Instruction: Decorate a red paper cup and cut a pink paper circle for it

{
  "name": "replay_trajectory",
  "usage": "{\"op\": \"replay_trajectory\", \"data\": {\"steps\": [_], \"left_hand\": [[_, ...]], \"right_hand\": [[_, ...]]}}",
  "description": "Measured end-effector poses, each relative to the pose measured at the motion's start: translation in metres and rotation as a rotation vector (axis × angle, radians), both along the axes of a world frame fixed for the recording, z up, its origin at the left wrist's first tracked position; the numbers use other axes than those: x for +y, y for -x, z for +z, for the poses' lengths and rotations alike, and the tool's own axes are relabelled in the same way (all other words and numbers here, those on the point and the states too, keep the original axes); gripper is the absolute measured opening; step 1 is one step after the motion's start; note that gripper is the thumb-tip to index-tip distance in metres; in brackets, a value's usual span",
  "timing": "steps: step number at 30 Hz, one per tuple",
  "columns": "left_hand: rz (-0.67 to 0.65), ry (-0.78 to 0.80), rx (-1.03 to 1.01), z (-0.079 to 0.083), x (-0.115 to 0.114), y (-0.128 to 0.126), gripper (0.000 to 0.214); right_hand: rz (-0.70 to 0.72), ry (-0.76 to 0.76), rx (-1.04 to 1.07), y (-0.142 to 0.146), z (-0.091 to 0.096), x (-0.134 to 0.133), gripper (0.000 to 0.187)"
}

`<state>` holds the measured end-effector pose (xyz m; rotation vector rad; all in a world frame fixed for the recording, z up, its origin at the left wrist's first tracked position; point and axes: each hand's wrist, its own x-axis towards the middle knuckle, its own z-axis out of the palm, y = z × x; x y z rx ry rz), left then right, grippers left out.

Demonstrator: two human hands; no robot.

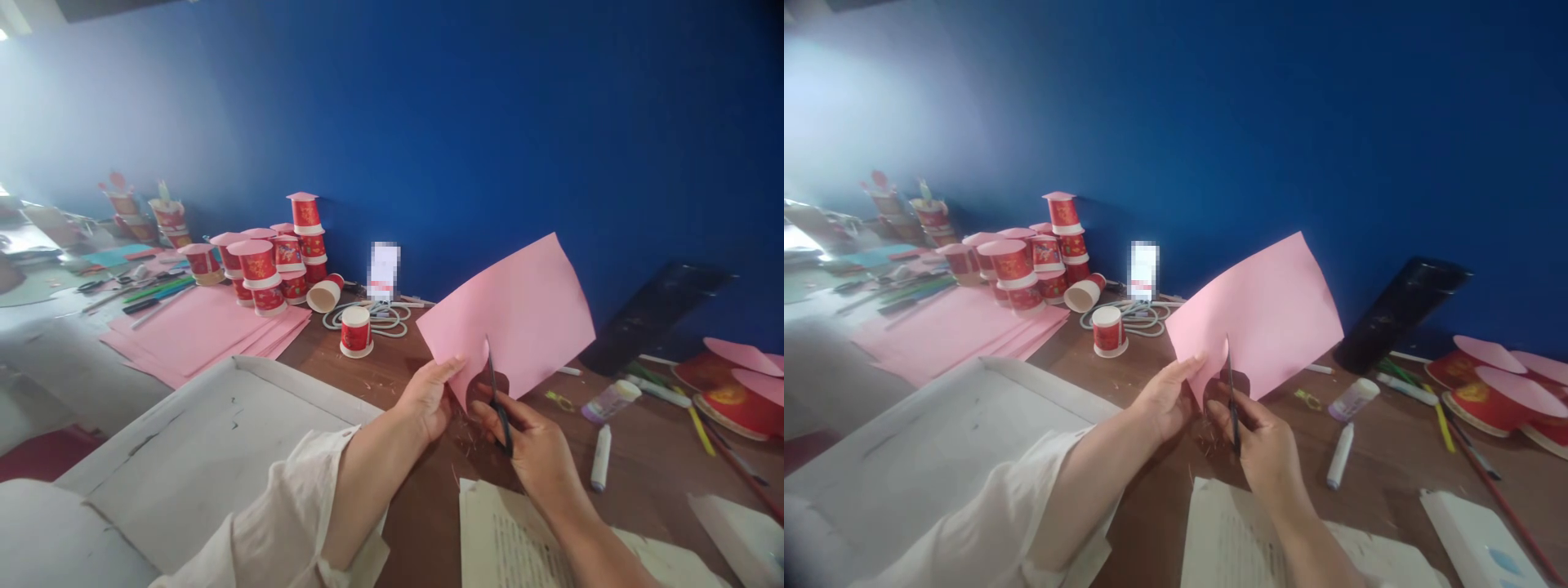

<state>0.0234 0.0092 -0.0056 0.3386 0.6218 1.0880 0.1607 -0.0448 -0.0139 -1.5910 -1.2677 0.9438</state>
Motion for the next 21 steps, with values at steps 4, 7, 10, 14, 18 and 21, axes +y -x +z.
{"op": "replay_trajectory", "data": {"steps": [4, 7, 10, 14, 18, 21], "left_hand": [[0.096, -0.047, 0.072, 0.0, -0.001, -0.002, 0.028], [0.16, -0.105, 0.175, -0.001, -0.001, 0.0, 0.037], [0.162, -0.153, 0.255, 0.0, 0.0, 0.003, 0.044], [0.12, -0.189, 0.3, 0.002, 0.001, 0.008, 0.042], [0.073, -0.184, 0.312, 0.003, 0.002, 0.01, 0.041], [0.035, -0.177, 0.308, 0.003, 0.003, 0.012, 0.041]], "right_hand": [[-0.002, 0.01, 0.018, 0.0, 0.001, 0.0, 0.059], [-0.021, 0.003, 0.016, 0.001, 0.001, 0.0, 0.064], [-0.018, -0.005, 0.024, 0.0, 0.0, 0.001, 0.07], [0.0, -0.004, 0.042, -0.003, -0.001, 0.001, 0.071], [-0.006, -0.022, 0.003, -0.008, -0.004, 0.002, 0.069], [0.008, -0.036, -0.013, -0.01, -0.003, 0.002, 0.066]]}}
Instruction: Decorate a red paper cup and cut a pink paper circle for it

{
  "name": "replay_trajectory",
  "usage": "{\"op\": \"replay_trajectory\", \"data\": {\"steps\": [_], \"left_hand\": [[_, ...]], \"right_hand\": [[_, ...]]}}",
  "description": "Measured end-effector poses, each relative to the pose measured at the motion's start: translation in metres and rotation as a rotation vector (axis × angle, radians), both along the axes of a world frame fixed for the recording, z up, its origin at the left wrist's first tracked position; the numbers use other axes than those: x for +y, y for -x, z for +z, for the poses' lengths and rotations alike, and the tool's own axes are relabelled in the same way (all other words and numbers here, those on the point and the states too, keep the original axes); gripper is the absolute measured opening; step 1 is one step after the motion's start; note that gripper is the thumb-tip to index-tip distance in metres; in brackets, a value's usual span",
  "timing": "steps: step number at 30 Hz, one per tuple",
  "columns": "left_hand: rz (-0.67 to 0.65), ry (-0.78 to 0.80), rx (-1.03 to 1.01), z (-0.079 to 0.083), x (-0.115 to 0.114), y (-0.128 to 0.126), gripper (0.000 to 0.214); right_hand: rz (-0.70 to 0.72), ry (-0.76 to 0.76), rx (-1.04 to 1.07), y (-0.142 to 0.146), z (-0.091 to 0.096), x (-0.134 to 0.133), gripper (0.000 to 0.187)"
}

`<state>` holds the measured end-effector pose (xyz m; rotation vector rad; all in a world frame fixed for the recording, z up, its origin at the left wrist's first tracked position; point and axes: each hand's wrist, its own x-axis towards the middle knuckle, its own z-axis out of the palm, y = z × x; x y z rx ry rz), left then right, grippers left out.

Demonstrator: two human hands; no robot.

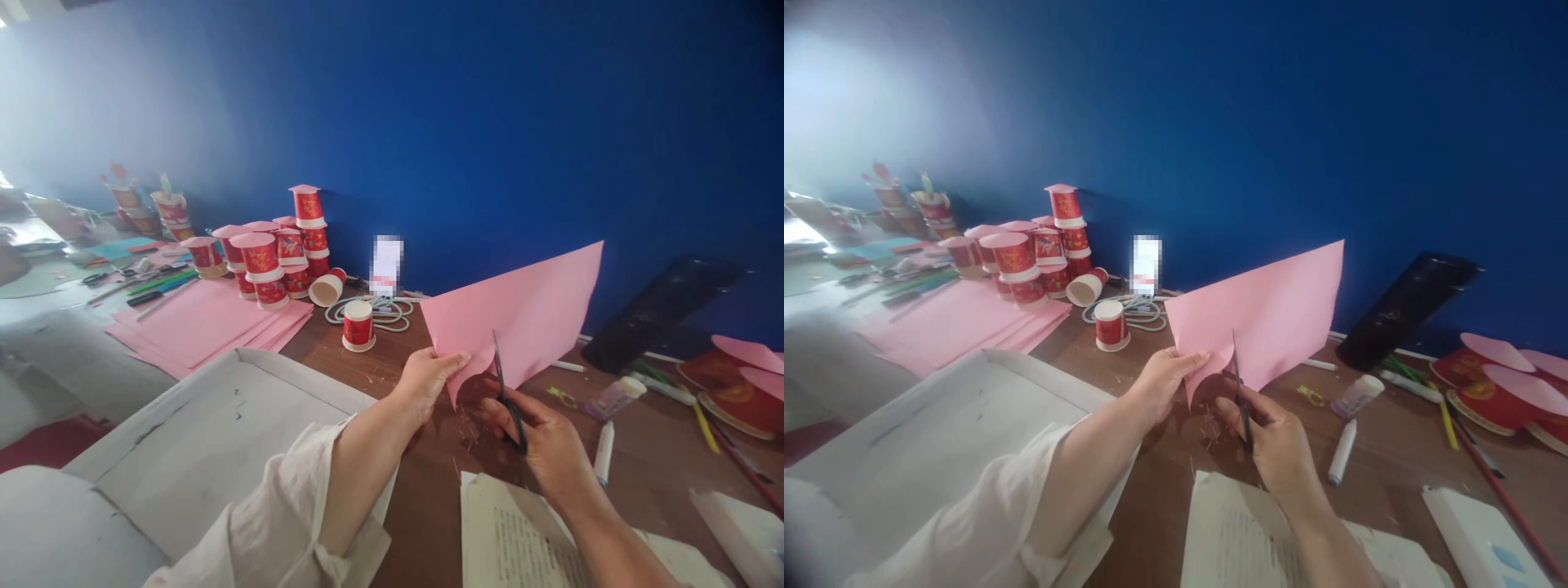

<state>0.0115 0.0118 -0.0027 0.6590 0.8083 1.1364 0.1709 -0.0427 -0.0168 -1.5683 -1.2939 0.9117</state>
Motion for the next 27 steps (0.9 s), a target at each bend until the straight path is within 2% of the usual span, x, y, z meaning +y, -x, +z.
{"op": "replay_trajectory", "data": {"steps": [5, 13, 20, 27], "left_hand": [[-0.012, 0.04, -0.009, 0.002, -0.001, 0.002, 0.031], [-0.025, 0.068, -0.029, 0.007, -0.002, 0.003, 0.021], [-0.036, 0.096, -0.027, 0.01, -0.001, 0.004, 0.019], [-0.042, 0.112, 0.0, 0.012, 0.0, 0.006, 0.015]], "right_hand": [[-0.001, -0.013, 0.021, -0.001, 0.004, -0.002, 0.061], [-0.023, -0.041, -0.026, -0.005, -0.001, 0.0, 0.058], [-0.019, -0.065, -0.072, -0.005, 0.001, -0.001, 0.056], [-0.007, -0.069, -0.057, -0.008, -0.006, 0.0, 0.057]]}}
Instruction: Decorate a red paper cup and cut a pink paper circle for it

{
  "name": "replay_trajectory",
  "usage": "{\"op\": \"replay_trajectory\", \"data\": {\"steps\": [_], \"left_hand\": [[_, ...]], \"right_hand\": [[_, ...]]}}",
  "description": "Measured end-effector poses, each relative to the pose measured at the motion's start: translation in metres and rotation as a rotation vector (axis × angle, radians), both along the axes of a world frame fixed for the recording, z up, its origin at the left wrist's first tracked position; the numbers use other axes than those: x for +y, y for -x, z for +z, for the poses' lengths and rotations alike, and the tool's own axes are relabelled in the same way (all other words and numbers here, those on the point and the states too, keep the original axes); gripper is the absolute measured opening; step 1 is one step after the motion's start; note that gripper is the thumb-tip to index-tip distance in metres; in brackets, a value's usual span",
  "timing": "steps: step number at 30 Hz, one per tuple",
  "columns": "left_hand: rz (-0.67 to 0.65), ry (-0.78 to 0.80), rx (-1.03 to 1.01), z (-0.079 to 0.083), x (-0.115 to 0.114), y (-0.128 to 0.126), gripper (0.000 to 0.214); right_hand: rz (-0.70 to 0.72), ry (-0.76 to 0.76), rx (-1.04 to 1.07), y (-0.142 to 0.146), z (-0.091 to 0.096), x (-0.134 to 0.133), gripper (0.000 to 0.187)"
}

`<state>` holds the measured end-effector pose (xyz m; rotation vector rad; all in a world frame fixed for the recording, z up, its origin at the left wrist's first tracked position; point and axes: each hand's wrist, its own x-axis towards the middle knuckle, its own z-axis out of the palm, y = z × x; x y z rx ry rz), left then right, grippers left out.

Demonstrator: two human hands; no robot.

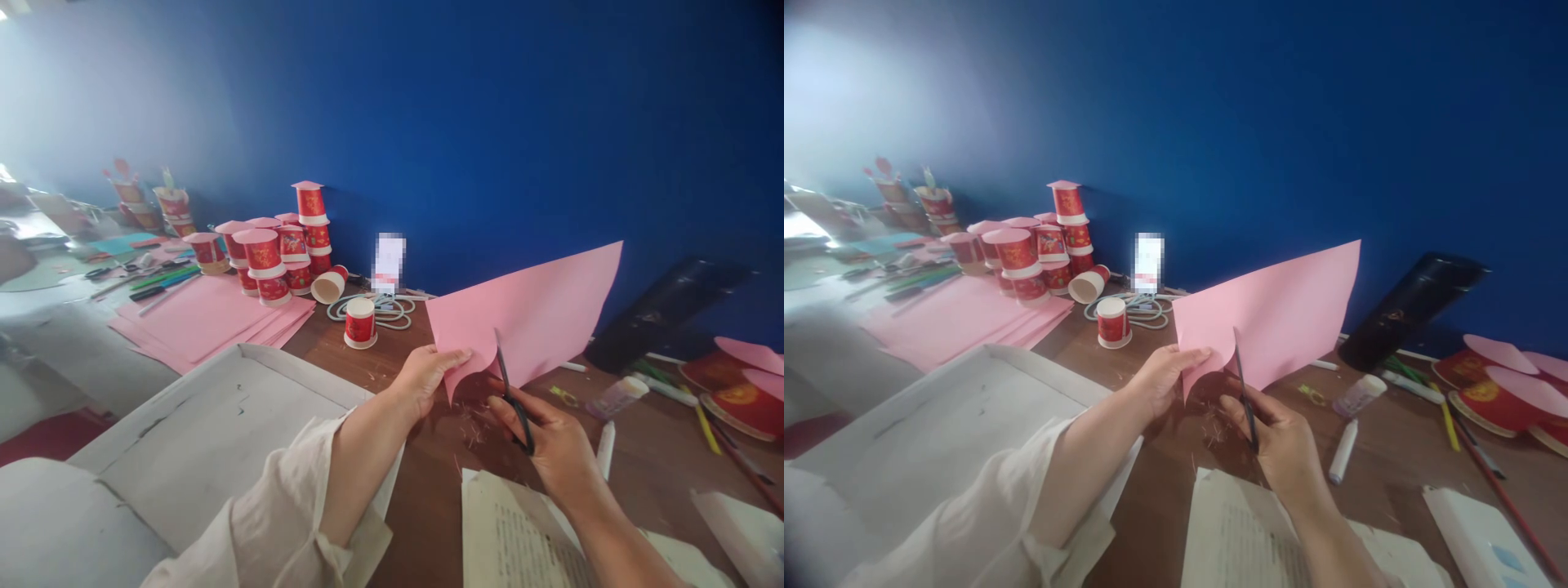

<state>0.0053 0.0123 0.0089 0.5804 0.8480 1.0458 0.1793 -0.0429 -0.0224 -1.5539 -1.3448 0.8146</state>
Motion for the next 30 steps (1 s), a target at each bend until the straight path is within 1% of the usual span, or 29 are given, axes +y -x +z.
{"op": "replay_trajectory", "data": {"steps": [6, 11, 14, 20, 22, 25, 27, 30], "left_hand": [[-0.012, -0.016, -0.003, -0.0034, 0.001, 0.0007, 0.017], [-0.006, -0.098, 0.004, -0.0072, 0.0013, 0.0016, 0.031], [-0.003, -0.128, 0.03, -0.0066, 0.0013, 0.0028, 0.038], [0.006, -0.194, 0.081, -0.0038, 0.0012, 0.006, 0.04], [-0.003, -0.199, 0.045, -0.0046, 0.002, 0.0062, 0.041], [-0.009, -0.176, -0.081, -0.0064, 0.0037, 0.0053, 0.044], [0.017, -0.143, -0.128, -0.007, 0.0046, 0.0042, 0.043], [0.074, -0.104, -0.13, -0.0061, 0.005, 0.0031, 0.038]], "right_hand": [[0.013, -0.024, -0.061, -0.0014, 0.0024, -0.0002, 0.055], [0.019, -0.018, -0.065, -0.0013, 0.0032, 0.0, 0.057], [0.017, -0.03, -0.069, -0.0013, 0.004, -0.0008, 0.057], [-0.001, -0.047, -0.093, 0.0002, 0.0089, -0.0032, 0.055], [-0.013, -0.037, -0.092, -0.0005, 0.0098, -0.0037, 0.054], [0.018, -0.01, -0.076, -0.0032, 0.0077, -0.0038, 0.052], [0.049, -0.009, -0.041, -0.0044, 0.0049, -0.0036, 0.053], [0.089, 0.002, 0.008, -0.0031, 0.0025, -0.0036, 0.057]]}}
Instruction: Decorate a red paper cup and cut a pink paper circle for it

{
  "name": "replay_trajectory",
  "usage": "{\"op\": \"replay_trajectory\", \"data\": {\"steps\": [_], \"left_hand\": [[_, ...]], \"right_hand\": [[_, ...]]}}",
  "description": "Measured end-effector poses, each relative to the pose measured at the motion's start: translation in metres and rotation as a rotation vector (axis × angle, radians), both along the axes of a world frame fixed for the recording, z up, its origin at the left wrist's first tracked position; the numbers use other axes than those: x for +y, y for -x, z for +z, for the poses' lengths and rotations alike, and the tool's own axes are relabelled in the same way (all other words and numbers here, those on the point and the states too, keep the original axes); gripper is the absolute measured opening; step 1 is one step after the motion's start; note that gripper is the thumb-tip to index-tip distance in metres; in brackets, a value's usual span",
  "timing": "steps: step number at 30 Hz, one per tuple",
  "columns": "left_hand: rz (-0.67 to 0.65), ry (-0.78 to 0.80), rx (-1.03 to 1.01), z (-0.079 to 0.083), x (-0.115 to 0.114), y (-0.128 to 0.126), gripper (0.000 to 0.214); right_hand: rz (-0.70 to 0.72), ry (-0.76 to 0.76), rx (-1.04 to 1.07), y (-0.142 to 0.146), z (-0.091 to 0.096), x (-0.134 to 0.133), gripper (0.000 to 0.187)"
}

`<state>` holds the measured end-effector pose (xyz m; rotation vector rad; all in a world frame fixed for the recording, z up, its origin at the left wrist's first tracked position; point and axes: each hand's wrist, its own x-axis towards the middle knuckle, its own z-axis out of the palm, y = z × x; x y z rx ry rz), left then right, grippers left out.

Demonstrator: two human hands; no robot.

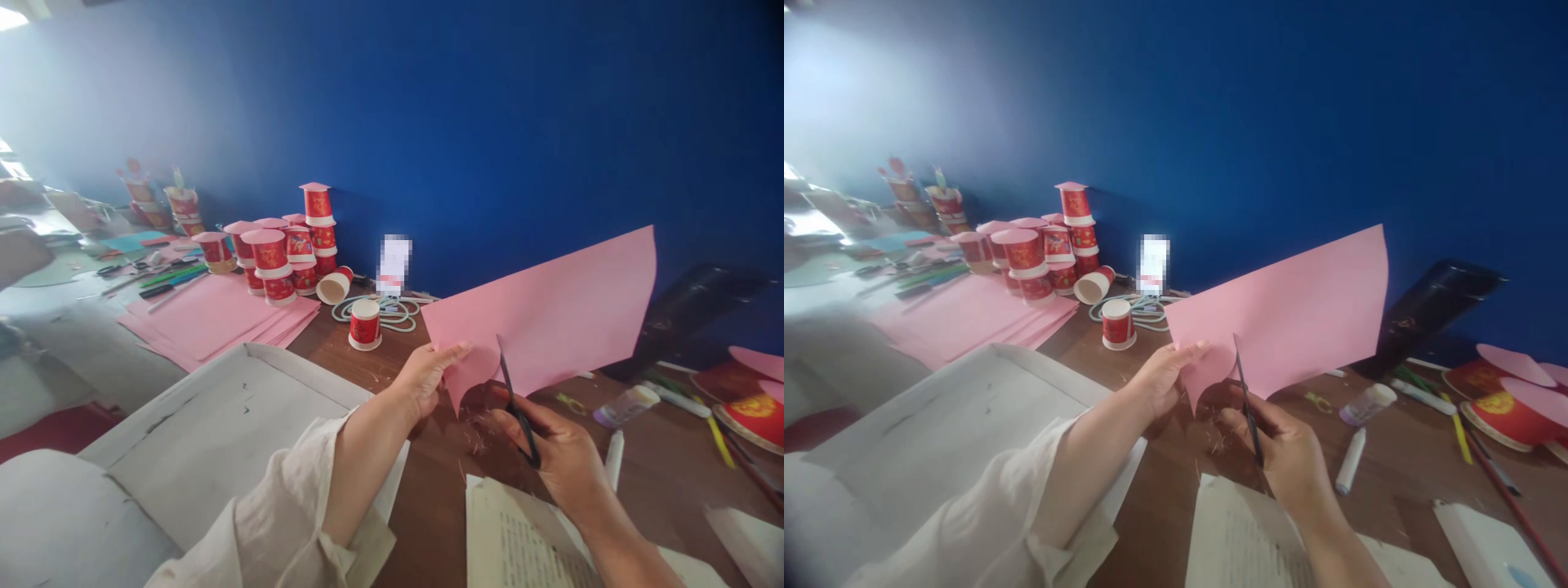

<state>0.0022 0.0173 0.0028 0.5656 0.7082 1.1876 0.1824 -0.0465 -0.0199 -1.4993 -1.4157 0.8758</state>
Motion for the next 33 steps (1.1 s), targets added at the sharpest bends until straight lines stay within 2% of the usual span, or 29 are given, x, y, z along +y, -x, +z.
{"op": "replay_trajectory", "data": {"steps": [7, 16, 21, 28, 33], "left_hand": [[0.061, -0.02, 0.103, 0.004, 0.0, 0.002, 0.036], [0.001, -0.014, 0.193, 0.01, -0.001, 0.009, 0.028], [-0.021, -0.027, 0.211, 0.009, 0.0, 0.013, 0.032], [-0.035, -0.04, 0.203, 0.009, 0.001, 0.014, 0.03], [-0.04, -0.03, 0.205, 0.011, 0.003, 0.015, 0.027]], "right_hand": [[0.017, 0.04, -0.054, 0.002, 0.005, 0.002, 0.056], [0.066, 0.03, -0.06, 0.004, 0.012, 0.001, 0.057], [0.095, 0.014, -0.079, 0.001, 0.011, 0.001, 0.058], [0.056, 0.032, -0.086, -0.001, 0.009, 0.0, 0.061], [0.082, 0.033, -0.054, -0.001, 0.01, 0.0, 0.058]]}}
